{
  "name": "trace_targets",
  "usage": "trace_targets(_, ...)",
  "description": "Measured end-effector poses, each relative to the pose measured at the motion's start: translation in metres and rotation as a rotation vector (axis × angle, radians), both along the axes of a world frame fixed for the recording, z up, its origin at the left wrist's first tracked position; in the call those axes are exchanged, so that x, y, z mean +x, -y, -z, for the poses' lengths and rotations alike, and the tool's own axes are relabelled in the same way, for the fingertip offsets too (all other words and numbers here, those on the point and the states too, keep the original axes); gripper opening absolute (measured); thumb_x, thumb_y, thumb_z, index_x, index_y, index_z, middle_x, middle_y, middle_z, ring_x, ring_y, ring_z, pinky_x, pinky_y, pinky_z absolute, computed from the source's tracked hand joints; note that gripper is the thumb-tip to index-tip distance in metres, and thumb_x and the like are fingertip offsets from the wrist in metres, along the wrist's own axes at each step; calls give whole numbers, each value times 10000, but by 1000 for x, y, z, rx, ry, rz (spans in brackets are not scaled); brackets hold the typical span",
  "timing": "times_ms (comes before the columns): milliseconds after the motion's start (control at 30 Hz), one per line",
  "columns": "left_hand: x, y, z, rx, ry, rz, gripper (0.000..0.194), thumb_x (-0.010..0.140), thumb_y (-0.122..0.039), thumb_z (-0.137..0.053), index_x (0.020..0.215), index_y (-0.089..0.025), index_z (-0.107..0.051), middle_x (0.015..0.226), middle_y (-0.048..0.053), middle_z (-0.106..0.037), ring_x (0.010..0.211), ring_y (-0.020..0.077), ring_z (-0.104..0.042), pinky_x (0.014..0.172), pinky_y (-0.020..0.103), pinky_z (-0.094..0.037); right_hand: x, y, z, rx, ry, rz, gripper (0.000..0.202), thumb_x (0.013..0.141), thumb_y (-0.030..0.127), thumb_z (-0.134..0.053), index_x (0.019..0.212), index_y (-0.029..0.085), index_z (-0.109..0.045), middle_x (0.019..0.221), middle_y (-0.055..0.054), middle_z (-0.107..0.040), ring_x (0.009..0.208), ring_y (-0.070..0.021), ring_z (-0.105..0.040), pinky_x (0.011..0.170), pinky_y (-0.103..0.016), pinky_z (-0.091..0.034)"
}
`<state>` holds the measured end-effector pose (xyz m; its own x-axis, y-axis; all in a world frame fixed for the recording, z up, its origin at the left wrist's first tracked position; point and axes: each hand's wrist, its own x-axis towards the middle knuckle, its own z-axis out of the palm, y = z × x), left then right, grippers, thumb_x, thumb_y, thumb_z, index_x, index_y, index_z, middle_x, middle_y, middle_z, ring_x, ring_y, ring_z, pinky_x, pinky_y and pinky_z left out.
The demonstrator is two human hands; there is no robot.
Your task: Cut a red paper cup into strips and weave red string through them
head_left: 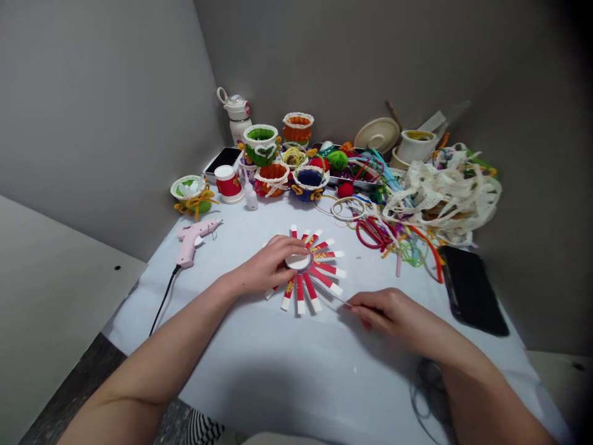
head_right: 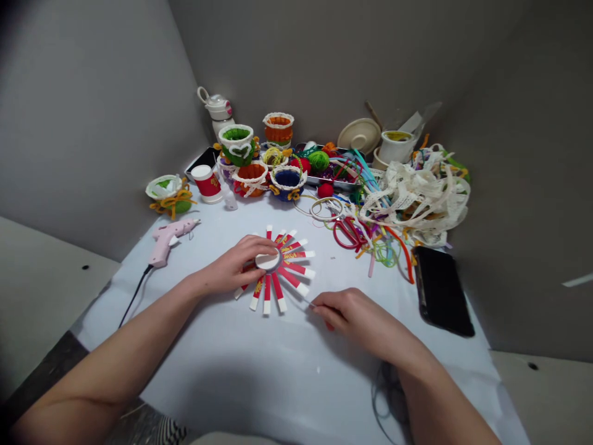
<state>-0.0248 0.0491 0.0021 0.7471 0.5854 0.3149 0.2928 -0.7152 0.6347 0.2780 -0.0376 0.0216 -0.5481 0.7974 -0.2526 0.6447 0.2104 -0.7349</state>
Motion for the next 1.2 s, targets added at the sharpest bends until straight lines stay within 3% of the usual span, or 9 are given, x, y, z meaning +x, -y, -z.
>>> trace_targets(200, 10, 7, 5, 25, -91, 42, 511, 849, -45, -556, 1323, -235, -560, 1366, 114, -602, 1288, 266, -520, 1102, 505, -421, -4, -8, 0, 98, -36, 164, 373, 981, 445, -474, 892, 194, -735, 662, -18, -669, 587, -142, -546, 584, -253, -425)
trace_targets(400, 21, 14, 13, -5, -127, 117, 580, 779, 37, -526, 1303, -210, -556, 1359, 100, -613, 1304, 243, -514, 1145, 457, -401, -11, -22, 29, 187, -37, 261, 363, 975, 470, -527, 857, 196, -734, 726, -19, -705, 640, -154, -579, 619, -263, -419)
trace_targets(600, 24, 15, 15, -51, -134, 184, 541, 778, 51, -516, 1248, -212, -564, 1332, 91, -631, 1286, 230, -530, 1127, 441, -431, -17, -32, 51, 412, 60, 429, 341, 976, 415, -501, 829, 198, -717, 768, -51, -727, 672, -182, -613, 646, -288, -402)
trace_targets(800, 24, 17, 14, -43, -107, 192, 555, 757, 35, -522, 1247, -222, -565, 1342, 97, -625, 1304, 245, -533, 1145, 467, -423, -17, -29, 47, 452, 137, 395, 311, 994, 387, -482, 893, 194, -704, 835, -66, -722, 753, -207, -635, 704, -317, -425)
trace_targets(900, 25, 19, 13, -41, -108, 173, 556, 749, -8, -564, 1263, -220, -568, 1343, 103, -625, 1300, 267, -535, 1142, 485, -419, -19, -26, 42, 574, 131, 339, 216, 939, 340, -565, 1023, 189, -696, 967, -92, -717, 919, -251, -643, 822, -372, -432)
trace_targets(1000, 26, 20, 13, -48, -122, 159, 532, 769, -18, -571, 1266, -209, -572, 1339, 108, -625, 1289, 264, -541, 1135, 473, -419, -25, -20, 37, 718, 82, 226, 252, 919, 318, -619, 1139, 202, -661, 1126, -110, -691, 1083, -277, -600, 939, -434, -365)
trace_targets(1100, 28, 21, 12, -60, -127, 147, 490, 783, -13, -576, 1237, -199, -578, 1324, 114, -633, 1268, 259, -553, 1122, 469, -429, -36, -13, 33, 724, 41, 77, 219, 928, 346, -654, 1100, 212, -658, 1107, -85, -701, 1054, -254, -588, 965, -449, -312)
trace_targets(1200, 29, 22, 11, -62, -117, 137, 435, 821, -41, -594, 1228, -193, -576, 1305, 121, -641, 1256, 259, -555, 1114, 474, -437, -46, -9, 36, 714, 57, 19, 159, 952, 367, -660, 1002, 217, -675, 1008, -55, -724, 991, -237, -578, 958, -447, -280)
